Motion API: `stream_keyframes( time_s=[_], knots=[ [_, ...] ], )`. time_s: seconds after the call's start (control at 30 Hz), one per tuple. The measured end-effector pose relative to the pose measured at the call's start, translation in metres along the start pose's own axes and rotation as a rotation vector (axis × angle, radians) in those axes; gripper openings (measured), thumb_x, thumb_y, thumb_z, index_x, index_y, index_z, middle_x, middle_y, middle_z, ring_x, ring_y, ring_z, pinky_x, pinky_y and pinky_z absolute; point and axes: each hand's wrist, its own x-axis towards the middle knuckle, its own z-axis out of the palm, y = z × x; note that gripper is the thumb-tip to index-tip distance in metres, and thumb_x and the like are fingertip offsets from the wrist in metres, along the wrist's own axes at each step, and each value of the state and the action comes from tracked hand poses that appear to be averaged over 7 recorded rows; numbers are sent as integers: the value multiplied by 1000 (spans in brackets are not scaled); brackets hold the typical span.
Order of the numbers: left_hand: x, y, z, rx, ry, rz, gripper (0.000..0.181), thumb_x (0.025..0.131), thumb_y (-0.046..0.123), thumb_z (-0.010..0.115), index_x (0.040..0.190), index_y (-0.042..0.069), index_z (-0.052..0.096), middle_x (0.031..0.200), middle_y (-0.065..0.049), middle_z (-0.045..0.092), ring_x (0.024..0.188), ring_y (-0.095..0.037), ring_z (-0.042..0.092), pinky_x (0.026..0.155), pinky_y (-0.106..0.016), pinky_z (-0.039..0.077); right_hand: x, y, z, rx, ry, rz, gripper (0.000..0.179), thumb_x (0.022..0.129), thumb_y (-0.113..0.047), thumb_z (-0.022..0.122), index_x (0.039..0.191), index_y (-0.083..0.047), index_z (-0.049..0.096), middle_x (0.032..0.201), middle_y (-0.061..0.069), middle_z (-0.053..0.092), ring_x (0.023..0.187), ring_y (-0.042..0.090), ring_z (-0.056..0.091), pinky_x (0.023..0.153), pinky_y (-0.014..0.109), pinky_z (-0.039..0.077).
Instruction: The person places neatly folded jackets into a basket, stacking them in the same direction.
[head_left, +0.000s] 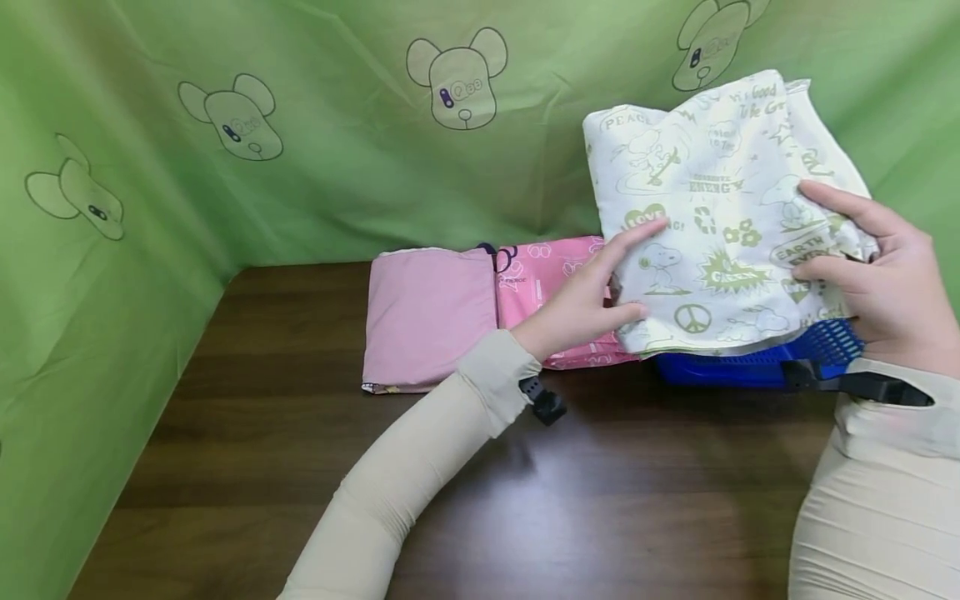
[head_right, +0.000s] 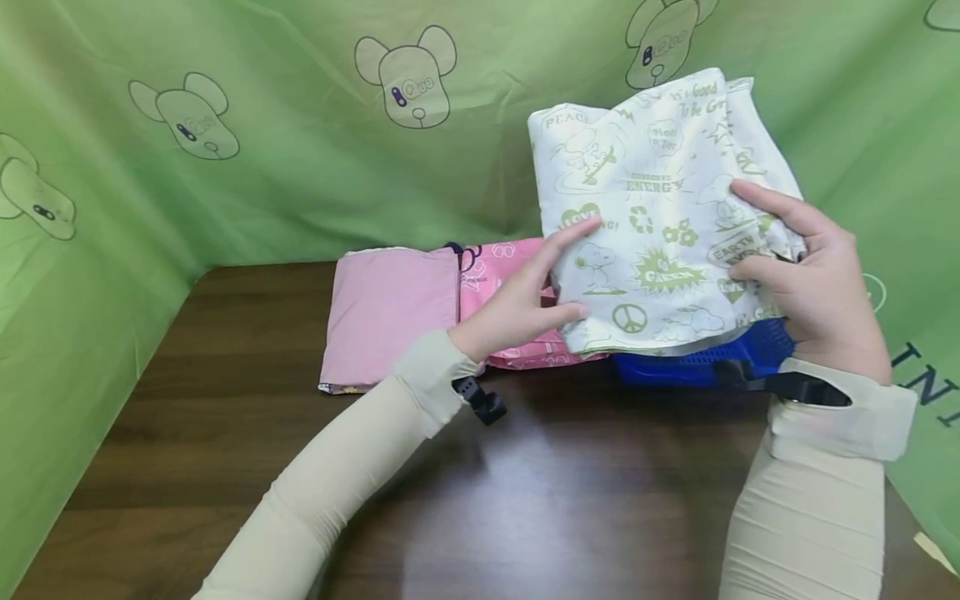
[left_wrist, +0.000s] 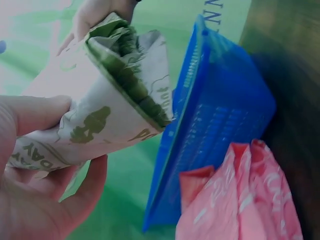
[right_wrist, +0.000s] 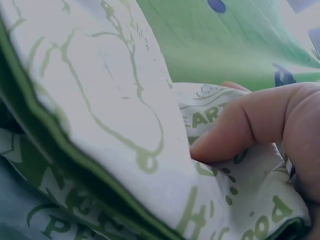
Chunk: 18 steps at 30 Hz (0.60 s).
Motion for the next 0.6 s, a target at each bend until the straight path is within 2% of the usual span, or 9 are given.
stream_keyframes(
  time_s=[0.1, 0.17, 0.3, 0.37, 0.43, 0.5, 0.57, 0.6],
  knots=[
    [-1, 3, 1, 81, 16, -17, 87, 92, -1, 70, 161, 25, 23, 159, 8, 31, 104, -7, 51, 75, -18, 50, 1, 0, 0, 3, 15, -11, 84, 69, 47, 42, 140, 3, 58, 132, 7, 64, 93, 14, 71, 59, 25, 59],
    [-2, 4, 5, 111, 28, -1, 85, 93, 0, 70, 160, 24, 23, 161, 6, 30, 107, -7, 49, 77, -15, 50, 0, 0, -1, 12, 20, -32, 85, 69, 47, 39, 138, 3, 60, 132, 8, 65, 95, 14, 71, 60, 26, 59],
    [-5, 7, 13, 109, 55, 1, 82, 94, -3, 65, 160, 24, 23, 164, 9, 26, 104, -6, 48, 69, -16, 49, -2, 0, -4, 9, 40, -30, 85, 69, 47, 39, 137, -1, 62, 127, 5, 69, 89, 13, 73, 56, 27, 58],
    [-5, 8, 17, 92, 79, -12, 82, 95, -5, 62, 160, 26, 24, 163, 11, 26, 91, -8, 49, 61, -18, 48, -3, 0, -3, 14, 44, -26, 85, 70, 46, 40, 137, -1, 62, 124, 4, 70, 87, 13, 73, 55, 28, 58],
    [-6, 10, 19, 85, 109, -39, 82, 95, -5, 60, 160, 30, 24, 162, 17, 25, 72, -10, 46, 53, -19, 45, -3, 1, -2, 21, 43, -30, 85, 70, 46, 40, 137, 0, 61, 127, 4, 69, 87, 13, 73, 55, 28, 58],
    [-6, 11, 22, 79, 147, -46, 82, 95, -7, 59, 160, 31, 25, 161, 18, 25, 61, -12, 42, 50, -20, 43, -2, 2, -1, 6, 49, -38, 83, 70, 45, 41, 137, 0, 62, 130, 3, 67, 86, 11, 73, 54, 26, 58],
    [-6, 12, 23, 73, 179, -57, 82, 96, -7, 58, 160, 33, 25, 162, 19, 25, 50, -15, 36, 47, -21, 42, -2, 4, 0, -53, 59, -39, 82, 72, 43, 45, 138, -2, 62, 139, 1, 60, 69, 8, 69, 44, 19, 52],
    [-7, 13, 24, 69, 195, -65, 82, 96, -7, 58, 160, 33, 26, 162, 19, 26, 48, -15, 35, 46, -21, 42, -1, 5, 0, -76, 68, -31, 81, 73, 42, 47, 138, -4, 62, 139, 1, 59, 67, 8, 68, 43, 19, 51]
  ],
)
